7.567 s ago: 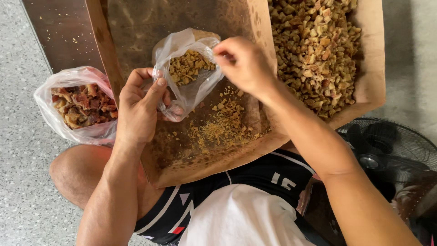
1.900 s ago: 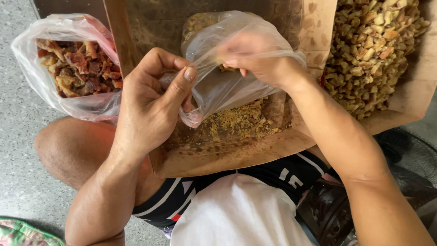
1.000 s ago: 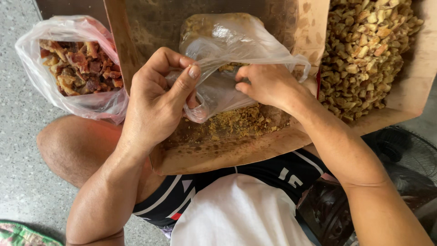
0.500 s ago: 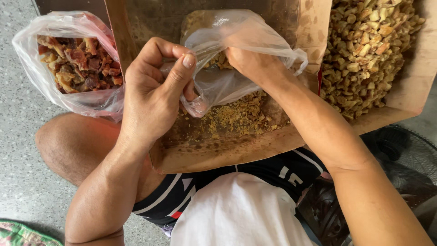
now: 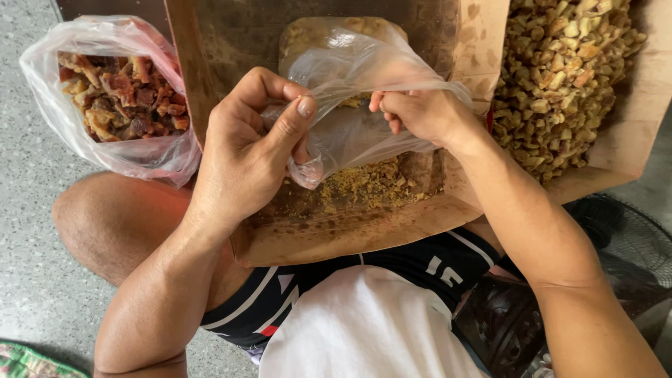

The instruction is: The person sits on the floor and sorts through a pile of dried food pieces on a cardboard sheet, picking out larger pieces by hand. They then scoop the sorted pieces into a plastic bag and continue to gather the remaining crumbs from the cardboard.

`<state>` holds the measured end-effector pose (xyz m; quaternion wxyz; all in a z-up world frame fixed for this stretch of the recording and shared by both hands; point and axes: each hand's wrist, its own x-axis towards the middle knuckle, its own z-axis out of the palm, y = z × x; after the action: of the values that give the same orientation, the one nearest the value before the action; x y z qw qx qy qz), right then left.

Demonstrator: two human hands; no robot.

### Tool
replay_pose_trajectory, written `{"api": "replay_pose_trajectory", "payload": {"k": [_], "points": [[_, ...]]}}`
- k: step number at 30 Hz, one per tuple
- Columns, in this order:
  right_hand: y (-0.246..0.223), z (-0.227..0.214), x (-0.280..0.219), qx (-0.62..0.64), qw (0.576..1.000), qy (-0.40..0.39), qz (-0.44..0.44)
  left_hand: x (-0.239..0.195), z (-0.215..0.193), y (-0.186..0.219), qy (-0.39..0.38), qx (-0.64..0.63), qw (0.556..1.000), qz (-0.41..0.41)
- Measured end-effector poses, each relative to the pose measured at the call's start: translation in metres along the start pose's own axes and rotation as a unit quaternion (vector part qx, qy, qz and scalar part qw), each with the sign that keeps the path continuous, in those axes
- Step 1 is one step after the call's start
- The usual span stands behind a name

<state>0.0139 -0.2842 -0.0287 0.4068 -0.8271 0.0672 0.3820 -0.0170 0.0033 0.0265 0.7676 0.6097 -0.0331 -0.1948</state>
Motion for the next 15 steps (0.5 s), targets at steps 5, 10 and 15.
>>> {"api": "replay_pose_trajectory", "payload": {"k": [5,10,15], "points": [[0.005,0.017,0.014,-0.060,0.998,0.027,-0.018,0.002,0.003,0.000,0.004,0.023,1.000,-0.020],[0.013,0.050,0.033,-0.360,0.826,0.229,-0.369,0.003,0.002,-0.005,0.009,-0.002,1.000,-0.001],[0.000,0.038,0.011,-0.243,0.963,0.050,-0.104,0.002,-0.004,-0.004,0.024,-0.020,0.999,0.006]]}}
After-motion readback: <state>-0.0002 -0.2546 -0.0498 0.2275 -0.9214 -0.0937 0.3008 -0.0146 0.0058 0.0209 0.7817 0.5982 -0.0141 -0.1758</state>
